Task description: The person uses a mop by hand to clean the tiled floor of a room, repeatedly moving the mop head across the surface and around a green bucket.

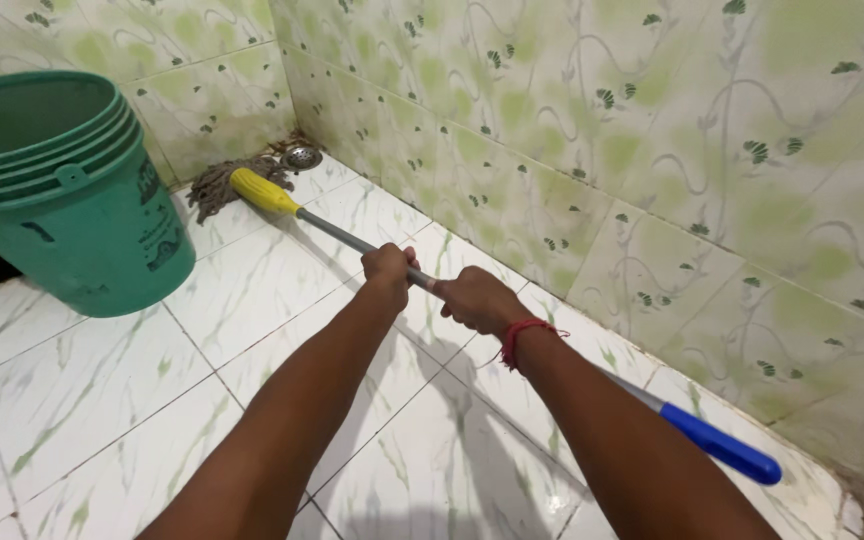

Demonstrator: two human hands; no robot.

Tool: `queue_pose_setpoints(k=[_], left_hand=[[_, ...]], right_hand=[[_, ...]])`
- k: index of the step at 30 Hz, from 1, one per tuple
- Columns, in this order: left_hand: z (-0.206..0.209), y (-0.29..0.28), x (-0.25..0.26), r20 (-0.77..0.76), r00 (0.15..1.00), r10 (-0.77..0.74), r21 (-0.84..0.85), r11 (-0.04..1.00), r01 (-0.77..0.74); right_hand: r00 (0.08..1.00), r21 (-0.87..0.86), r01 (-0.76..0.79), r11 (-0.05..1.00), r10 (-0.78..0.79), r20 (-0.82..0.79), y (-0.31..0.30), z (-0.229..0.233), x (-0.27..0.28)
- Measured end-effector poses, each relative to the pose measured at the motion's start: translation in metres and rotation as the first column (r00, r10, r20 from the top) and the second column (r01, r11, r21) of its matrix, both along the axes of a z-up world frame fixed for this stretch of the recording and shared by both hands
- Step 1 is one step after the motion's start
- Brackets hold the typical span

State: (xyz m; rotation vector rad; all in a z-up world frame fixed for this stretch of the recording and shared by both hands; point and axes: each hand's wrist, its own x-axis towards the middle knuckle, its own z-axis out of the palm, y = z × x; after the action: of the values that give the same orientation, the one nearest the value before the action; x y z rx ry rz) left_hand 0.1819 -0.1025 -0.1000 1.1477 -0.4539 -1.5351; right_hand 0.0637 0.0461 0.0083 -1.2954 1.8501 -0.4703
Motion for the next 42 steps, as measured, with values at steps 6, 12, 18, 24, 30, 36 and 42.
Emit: queue_pose_setpoints(k=[6,12,18,24,30,36,42], left_hand=[[-0.021,-0.008,-0.017,-0.201,0.967,-0.158,-0.153,0.980,0.128],[-0.013,0.001,-0.031,-0.186,0.948,-0.256,-0.252,0.945,0.206],[0.010,-0.023,-0.047,-0.227,0.938,-0.263,-0.365,0.916,0.168],[-0.009,-0.052,-0.032,-0.309,0.884,-0.350,-0.268,0.924,0.272],[-0.044,-0.054,-0.033,-0.249,0.921,-0.301,-0.156,0.951,0.268],[-0.025,-0.028,-0.064,-0.070,0.989,-0.129,-0.016,0.992,0.128],[0.003,0.027,-0.100,0.035,0.991,-0.127,0.010,0.992,0.127]], right_hand=[[0.945,-0.190,-0.074,0.979,0.008,-0.327,0.008,-0.005,-0.024],[0.923,-0.220,0.037,0.975,-0.118,-0.367,0.040,0.007,-0.017],[0.940,-0.330,0.057,0.942,-0.162,-0.300,0.033,0.023,-0.024],[0.940,-0.224,0.166,0.960,-0.086,0.329,-0.004,-0.001,-0.034],[0.940,-0.180,0.140,0.974,-0.074,0.332,-0.008,-0.022,-0.025],[0.950,-0.339,-0.099,0.936,-0.013,-0.312,0.023,-0.002,-0.025],[0.879,-0.346,-0.260,0.901,0.073,-0.471,0.055,0.013,-0.063]])
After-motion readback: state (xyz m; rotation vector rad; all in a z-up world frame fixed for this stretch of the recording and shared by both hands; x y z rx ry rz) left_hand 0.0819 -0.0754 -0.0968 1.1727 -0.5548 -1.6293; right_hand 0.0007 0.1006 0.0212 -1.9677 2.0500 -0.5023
